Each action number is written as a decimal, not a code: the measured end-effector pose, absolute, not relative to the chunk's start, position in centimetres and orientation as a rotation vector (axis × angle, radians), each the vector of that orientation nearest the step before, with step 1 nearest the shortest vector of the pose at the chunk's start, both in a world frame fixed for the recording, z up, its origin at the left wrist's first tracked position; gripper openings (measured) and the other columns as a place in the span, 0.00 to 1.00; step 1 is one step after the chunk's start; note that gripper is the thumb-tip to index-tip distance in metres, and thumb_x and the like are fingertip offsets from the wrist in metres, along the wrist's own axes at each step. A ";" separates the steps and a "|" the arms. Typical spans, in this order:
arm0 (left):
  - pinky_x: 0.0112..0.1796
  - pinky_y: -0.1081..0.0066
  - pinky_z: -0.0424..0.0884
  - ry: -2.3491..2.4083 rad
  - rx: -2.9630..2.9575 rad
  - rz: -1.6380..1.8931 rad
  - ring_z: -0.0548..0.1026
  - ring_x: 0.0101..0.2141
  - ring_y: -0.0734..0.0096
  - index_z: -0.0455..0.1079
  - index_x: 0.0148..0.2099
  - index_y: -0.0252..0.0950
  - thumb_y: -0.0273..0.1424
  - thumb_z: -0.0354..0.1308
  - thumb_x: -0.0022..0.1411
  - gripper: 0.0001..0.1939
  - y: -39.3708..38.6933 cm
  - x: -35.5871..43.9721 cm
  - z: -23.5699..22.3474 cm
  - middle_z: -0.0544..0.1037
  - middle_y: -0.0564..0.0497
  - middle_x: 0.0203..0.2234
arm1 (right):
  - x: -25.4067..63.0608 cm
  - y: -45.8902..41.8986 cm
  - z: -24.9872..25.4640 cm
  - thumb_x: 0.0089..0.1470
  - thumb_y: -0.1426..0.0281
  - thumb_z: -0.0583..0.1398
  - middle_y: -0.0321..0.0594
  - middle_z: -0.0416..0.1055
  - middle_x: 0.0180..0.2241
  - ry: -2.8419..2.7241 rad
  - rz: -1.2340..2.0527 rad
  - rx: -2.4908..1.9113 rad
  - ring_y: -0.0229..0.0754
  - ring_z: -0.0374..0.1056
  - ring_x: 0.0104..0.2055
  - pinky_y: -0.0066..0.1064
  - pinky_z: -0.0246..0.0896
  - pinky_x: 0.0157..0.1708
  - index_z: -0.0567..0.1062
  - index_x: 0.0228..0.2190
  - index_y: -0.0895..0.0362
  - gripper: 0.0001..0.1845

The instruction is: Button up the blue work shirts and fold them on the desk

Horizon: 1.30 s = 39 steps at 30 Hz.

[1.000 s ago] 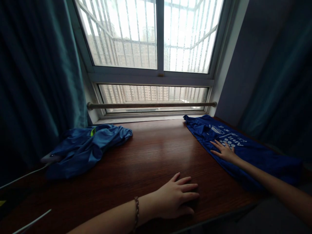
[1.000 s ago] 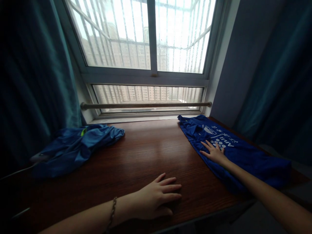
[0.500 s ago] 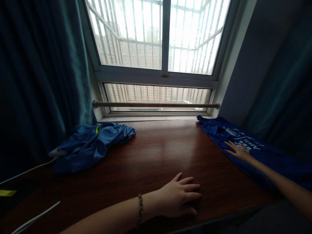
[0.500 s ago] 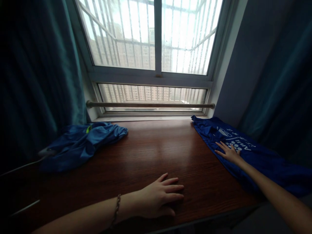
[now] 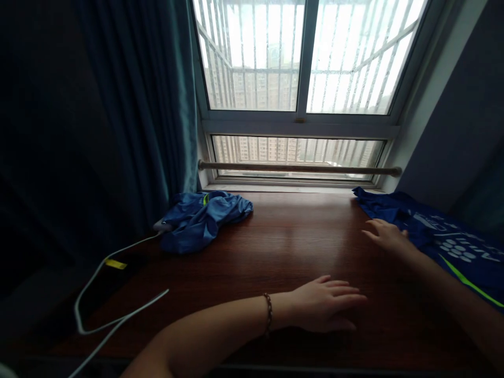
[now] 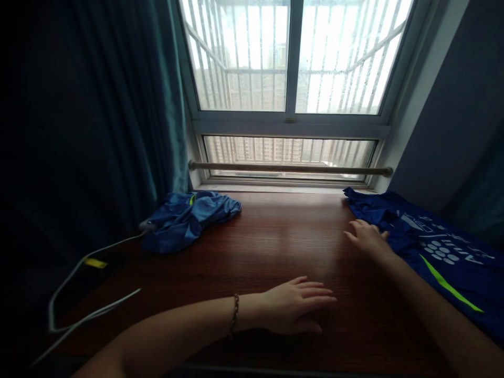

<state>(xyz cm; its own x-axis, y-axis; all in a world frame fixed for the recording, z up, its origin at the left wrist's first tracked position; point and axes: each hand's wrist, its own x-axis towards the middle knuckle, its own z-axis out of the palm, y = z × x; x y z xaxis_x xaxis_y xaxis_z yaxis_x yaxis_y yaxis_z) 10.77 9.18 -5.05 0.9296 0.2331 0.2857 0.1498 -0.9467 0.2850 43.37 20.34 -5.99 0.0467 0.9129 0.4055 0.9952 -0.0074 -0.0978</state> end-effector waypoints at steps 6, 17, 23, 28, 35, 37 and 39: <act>0.56 0.55 0.46 1.520 2.769 0.910 0.47 0.59 0.57 0.51 0.59 0.36 0.31 0.47 0.60 0.25 18.6 5.6 -4.0 0.52 0.43 0.58 | 29.9 19.8 -8.6 0.54 0.62 0.50 0.46 0.60 0.52 -2.071 -0.356 -1.732 0.58 0.52 0.53 0.60 0.46 0.47 0.70 0.43 0.54 0.18; 0.36 0.65 0.67 2.425 1.998 0.682 0.72 0.37 0.56 0.61 0.44 0.19 0.16 0.43 0.56 0.13 25.8 -5.2 -4.0 0.69 0.32 0.36 | 32.6 20.5 -10.4 0.52 0.62 0.52 0.49 0.67 0.45 -2.120 0.060 -1.439 0.48 0.63 0.47 0.37 0.57 0.48 0.72 0.38 0.59 0.18; 0.33 0.75 0.66 1.413 2.476 0.677 0.71 0.30 0.72 0.65 0.35 0.32 0.24 0.45 0.60 0.08 19.5 4.9 -4.3 0.72 0.49 0.28 | 31.3 19.3 -8.9 0.52 0.60 0.53 0.45 0.69 0.43 -1.978 0.188 -1.315 0.48 0.64 0.46 0.40 0.58 0.47 0.72 0.40 0.56 0.17; 0.33 0.77 0.67 0.190 2.193 0.139 0.72 0.30 0.75 0.66 0.46 0.33 0.24 0.47 0.60 0.13 11.4 9.3 -2.8 0.72 0.51 0.30 | 30.4 17.9 -7.1 0.54 0.58 0.52 0.43 0.69 0.44 -1.853 0.451 -1.222 0.47 0.65 0.46 0.38 0.60 0.45 0.68 0.45 0.55 0.20; 0.35 0.73 0.67 0.657 2.356 0.515 0.71 0.33 0.70 0.66 0.45 0.32 0.25 0.47 0.58 0.13 13.5 7.1 0.5 0.71 0.47 0.36 | 30.4 18.0 -7.1 0.44 0.57 0.61 0.43 0.69 0.44 -2.021 0.568 -1.261 0.50 0.65 0.45 0.41 0.58 0.46 0.62 0.51 0.56 0.33; 0.40 0.70 0.66 0.849 2.501 0.427 0.70 0.39 0.65 0.62 0.51 0.35 0.28 0.57 0.50 0.24 15.5 5.5 0.5 0.66 0.46 0.44 | 30.5 18.0 -7.0 0.43 0.57 0.61 0.43 0.71 0.41 -1.996 0.579 -1.290 0.50 0.66 0.44 0.41 0.59 0.45 0.65 0.49 0.56 0.32; 0.42 0.67 0.66 1.025 2.588 0.213 0.69 0.42 0.59 0.52 0.58 0.38 0.31 0.64 0.40 0.42 16.8 4.1 0.1 0.59 0.43 0.51 | 30.5 18.0 -6.7 0.41 0.58 0.63 0.42 0.71 0.41 -1.939 0.576 -1.295 0.50 0.66 0.43 0.41 0.58 0.45 0.68 0.46 0.55 0.29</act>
<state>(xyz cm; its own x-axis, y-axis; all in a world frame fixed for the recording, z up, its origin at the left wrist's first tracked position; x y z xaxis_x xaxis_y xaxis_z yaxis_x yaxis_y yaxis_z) 4.08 16.79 0.13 0.7272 0.6864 0.0112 0.6340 -0.6778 0.3724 30.50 17.95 -6.65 -0.2330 0.9184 0.3198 0.5949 0.3948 -0.7002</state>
